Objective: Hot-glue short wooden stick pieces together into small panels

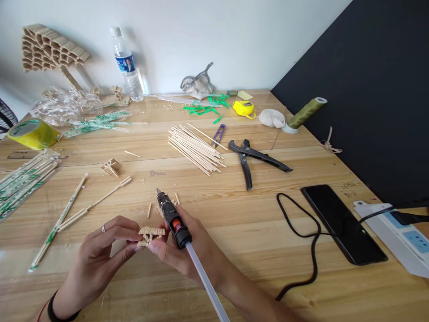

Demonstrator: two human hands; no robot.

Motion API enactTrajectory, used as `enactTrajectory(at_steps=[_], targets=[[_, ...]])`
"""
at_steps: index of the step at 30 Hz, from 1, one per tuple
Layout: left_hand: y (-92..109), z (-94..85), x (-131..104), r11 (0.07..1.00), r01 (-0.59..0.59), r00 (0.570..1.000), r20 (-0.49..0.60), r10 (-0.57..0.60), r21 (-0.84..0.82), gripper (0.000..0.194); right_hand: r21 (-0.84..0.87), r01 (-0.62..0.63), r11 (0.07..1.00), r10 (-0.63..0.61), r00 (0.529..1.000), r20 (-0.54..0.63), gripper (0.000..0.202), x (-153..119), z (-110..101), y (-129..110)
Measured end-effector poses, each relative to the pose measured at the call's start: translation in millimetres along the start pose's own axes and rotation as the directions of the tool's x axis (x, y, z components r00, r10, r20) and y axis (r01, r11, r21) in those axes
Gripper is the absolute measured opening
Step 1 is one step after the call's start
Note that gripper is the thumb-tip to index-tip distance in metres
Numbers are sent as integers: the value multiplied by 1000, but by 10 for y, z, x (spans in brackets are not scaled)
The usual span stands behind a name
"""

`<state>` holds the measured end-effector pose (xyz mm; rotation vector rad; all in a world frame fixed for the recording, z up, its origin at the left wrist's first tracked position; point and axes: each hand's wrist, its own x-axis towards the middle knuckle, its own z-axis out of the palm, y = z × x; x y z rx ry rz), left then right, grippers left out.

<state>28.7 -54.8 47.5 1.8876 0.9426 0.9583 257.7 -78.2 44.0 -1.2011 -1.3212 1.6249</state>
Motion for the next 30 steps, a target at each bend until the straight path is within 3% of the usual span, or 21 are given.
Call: enactTrajectory(at_steps=[9, 23, 27, 30], targets=[[2, 2, 7, 999, -32, 999, -2, 32, 40, 18, 59, -22, 998, 22, 1000, 6, 34, -10, -1, 12], [-47, -52, -12, 990, -121, 992, -15, 123, 76, 15, 117, -60, 991, 77, 986, -147, 32, -59, 59, -114], [-43, -65, -8, 990, -84, 995, -34, 89, 109, 14, 93, -37, 995, 52, 985, -165, 32, -51, 33, -68], [-22, -47, -10, 994, 27, 1000, 4, -27, 106, 9, 65, -16, 998, 24, 993, -113, 35, -41, 18, -31]])
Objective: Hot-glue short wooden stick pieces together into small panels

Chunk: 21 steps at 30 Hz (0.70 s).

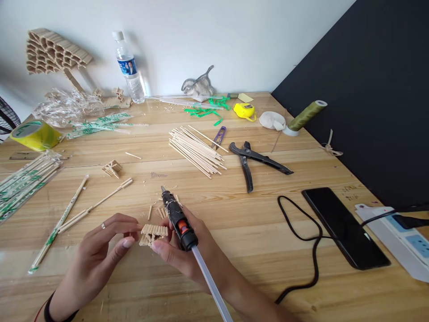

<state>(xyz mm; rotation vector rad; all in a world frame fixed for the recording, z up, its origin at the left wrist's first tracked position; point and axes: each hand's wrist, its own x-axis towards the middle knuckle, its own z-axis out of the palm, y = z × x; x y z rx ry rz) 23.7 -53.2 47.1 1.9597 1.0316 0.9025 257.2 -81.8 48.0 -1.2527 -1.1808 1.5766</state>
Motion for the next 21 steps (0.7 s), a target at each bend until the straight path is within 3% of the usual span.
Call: enactTrajectory(at_steps=[3, 8, 14, 21], targets=[[19, 25, -1, 995, 94, 995, 46, -92, -33, 16, -15, 29, 999, -29, 999, 27, 36, 13, -13, 22], [15, 54, -11, 986, 145, 986, 94, -137, -87, 35, -17, 89, 996, -89, 996, 15, 30, 45, -4, 38], [-4, 82, -19, 973, 187, 977, 128, -169, -137, 19, -31, 89, 996, -88, 996, 17, 22, 70, 51, 82], [5, 108, -33, 976, 201, 978, 70, -195, -80, 21, -178, 167, 970, -183, 980, -76, 32, 62, 20, 104]])
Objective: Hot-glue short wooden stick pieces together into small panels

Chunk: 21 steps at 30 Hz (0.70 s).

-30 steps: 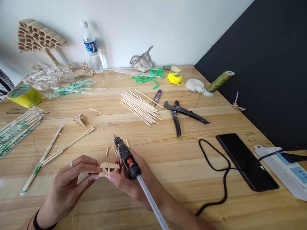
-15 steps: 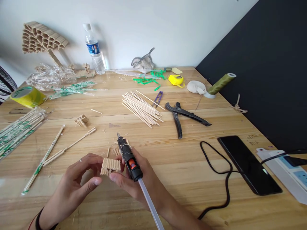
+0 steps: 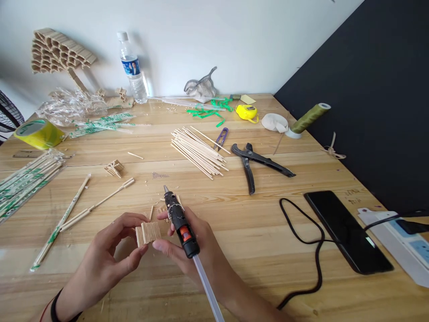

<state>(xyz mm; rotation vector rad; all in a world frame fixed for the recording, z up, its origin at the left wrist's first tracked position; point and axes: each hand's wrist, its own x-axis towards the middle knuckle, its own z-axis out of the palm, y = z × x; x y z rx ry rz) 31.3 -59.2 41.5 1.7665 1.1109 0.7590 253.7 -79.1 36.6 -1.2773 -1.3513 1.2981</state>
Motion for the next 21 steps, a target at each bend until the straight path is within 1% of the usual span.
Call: enactTrajectory(at_steps=[3, 6, 11, 16, 21], targets=[[23, 12, -11, 998, 2, 1000, 29, -4, 64, 24, -23, 47, 999, -46, 999, 18, 28, -21, -9, -33], [51, 21, -15, 993, -24, 999, 32, 21, 113, 19, -36, 81, 996, -80, 997, 20, 22, -41, 5, -55], [74, 29, 0, 996, -8, 1000, 28, 6, 94, 18, -94, 124, 988, -126, 992, -13, 16, -61, 43, -27], [90, 12, 18, 992, -14, 999, 47, 9, 125, 14, -114, 164, 980, -163, 986, 21, 9, -79, 59, -32], [68, -1, 9, 991, -38, 997, 65, 30, 130, 16, -115, 156, 981, -151, 987, 48, 5, -86, 52, -67]])
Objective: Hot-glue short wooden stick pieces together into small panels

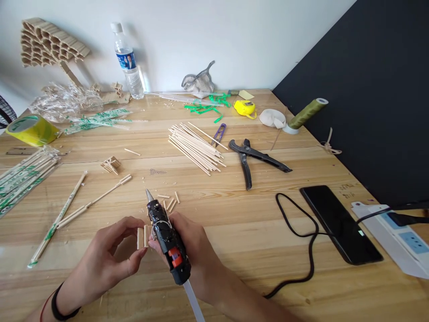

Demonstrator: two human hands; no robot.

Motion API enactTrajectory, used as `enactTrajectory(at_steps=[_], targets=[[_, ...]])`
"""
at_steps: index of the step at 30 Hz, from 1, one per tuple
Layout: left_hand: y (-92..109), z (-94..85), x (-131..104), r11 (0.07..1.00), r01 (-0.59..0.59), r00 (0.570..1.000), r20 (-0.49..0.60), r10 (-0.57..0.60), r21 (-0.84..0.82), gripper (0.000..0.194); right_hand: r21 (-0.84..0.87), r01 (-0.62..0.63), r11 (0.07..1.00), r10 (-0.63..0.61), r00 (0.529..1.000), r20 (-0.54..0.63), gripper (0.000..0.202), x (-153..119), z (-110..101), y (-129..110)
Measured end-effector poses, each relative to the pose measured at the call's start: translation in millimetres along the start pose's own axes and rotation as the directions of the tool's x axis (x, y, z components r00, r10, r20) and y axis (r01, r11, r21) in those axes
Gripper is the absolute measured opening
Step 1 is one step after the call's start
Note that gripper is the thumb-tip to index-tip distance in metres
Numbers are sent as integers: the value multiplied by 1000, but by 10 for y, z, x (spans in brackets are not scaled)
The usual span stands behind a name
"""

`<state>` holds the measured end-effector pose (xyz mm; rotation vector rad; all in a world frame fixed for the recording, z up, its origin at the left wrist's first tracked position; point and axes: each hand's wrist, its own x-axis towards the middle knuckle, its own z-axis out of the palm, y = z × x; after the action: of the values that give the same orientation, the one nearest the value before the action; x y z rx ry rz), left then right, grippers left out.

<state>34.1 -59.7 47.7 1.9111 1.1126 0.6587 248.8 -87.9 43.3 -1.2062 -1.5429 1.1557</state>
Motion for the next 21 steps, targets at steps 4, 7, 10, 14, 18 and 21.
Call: enactTrajectory(at_steps=[4, 7, 10, 14, 18, 21], targets=[[-26, 5, -11, 1000, 4, 999, 46, -3, -29, 17, 17, -58, 998, 58, 998, 21, 7, -1, 4, 10], [-32, 4, -16, 1000, 7, 995, 100, -4, -29, 18, 28, -56, 998, 57, 998, -9, 9, 12, 4, 21], [-24, -4, -21, 1000, 12, 991, 137, -8, -29, 18, 88, -39, 995, 41, 999, -22, 10, 30, -19, 15], [-8, -18, -20, 998, 23, 986, 166, -13, -58, 19, 77, -34, 996, 35, 999, -15, 8, 41, -60, -4], [3, -29, -9, 998, 17, 986, 166, -5, -66, 20, 85, -50, 995, 48, 998, 32, 10, 37, -67, -7], [5, -33, -6, 999, -8, 988, 151, 13, -32, 20, 77, -49, 996, 46, 998, 38, 13, 34, -60, -24]])
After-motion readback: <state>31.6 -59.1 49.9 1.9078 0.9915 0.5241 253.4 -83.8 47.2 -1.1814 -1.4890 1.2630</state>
